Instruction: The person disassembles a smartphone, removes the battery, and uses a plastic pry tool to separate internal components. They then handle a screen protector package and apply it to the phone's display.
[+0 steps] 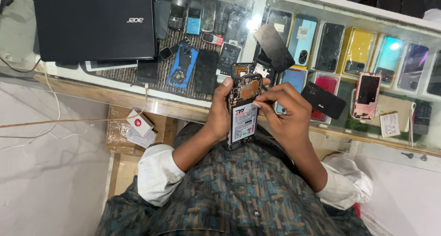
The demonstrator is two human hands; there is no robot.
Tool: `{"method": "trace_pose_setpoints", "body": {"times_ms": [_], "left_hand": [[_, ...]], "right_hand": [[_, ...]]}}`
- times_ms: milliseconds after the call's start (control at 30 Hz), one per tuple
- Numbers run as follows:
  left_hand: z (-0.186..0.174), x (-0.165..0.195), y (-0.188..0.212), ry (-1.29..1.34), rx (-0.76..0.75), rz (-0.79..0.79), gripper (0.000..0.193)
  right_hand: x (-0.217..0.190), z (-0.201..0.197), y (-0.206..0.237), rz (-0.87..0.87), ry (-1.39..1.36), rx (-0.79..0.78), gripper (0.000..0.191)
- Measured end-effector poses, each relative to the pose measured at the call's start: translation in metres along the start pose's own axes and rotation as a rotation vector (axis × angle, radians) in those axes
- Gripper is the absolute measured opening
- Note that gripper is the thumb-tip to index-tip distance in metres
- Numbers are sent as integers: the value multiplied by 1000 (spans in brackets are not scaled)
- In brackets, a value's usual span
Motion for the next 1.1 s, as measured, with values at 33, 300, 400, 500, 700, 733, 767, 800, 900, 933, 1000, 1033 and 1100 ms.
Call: {"method": "trace_pose_setpoints", "body": {"times_ms": [33, 300, 400, 500, 700, 733, 767, 800, 900, 933, 1000, 1033, 1100], "left_hand": [[0, -2, 0, -4, -2, -3, 73], [-5, -7, 1, -71, 28, 11, 69], [-4, -2, 2, -195, 14, 56, 72], [-6, 0, 4, -246, 41, 53, 72], [-10, -4, 5, -210, 58, 17, 70], [-10, -4, 4, -208, 44, 13, 70], [-9, -6, 5, -204, 29, 9, 71], [-8, -7, 4, -201, 12, 4, 71], [-11, -12, 1, -207, 27, -35, 68], [-13, -13, 0, -191, 46, -46, 67], [-16, -16, -1, -161, 86, -69, 66], [-16, -16, -1, -140, 78, -69, 67], [-15, -14, 1, -97, 64, -68, 70]], "right_hand": [[-4, 0, 0, -41, 14, 1, 19], [-17, 0, -1, -146, 134, -42, 21], [-24, 0, 3, -233, 181, 21, 25], [-22, 3, 3, -220, 152, 29, 28], [-19, 3, -5, -181, 81, -96, 21], [-17, 3, -8, -165, 47, -131, 21], [-15, 2, -11, -149, 16, -167, 20], [-13, 1, -15, -132, -14, -201, 20], [0, 1, -22, -14, 36, -317, 21], [2, 1, -23, -2, 46, -330, 20], [6, 2, -22, 23, 62, -358, 19], [3, 2, -22, -42, 44, -330, 19], [-4, 4, -19, -174, 6, -275, 19]]}}
Point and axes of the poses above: each hand's wrist, its own y-axis away from the middle knuckle, its own z-axis out of the palm, x = y × z, the point moved 7 cm from there along -y, towards the middle knuckle, and after that the axes turned 2 degrees about -x, right-handed, at the moved point
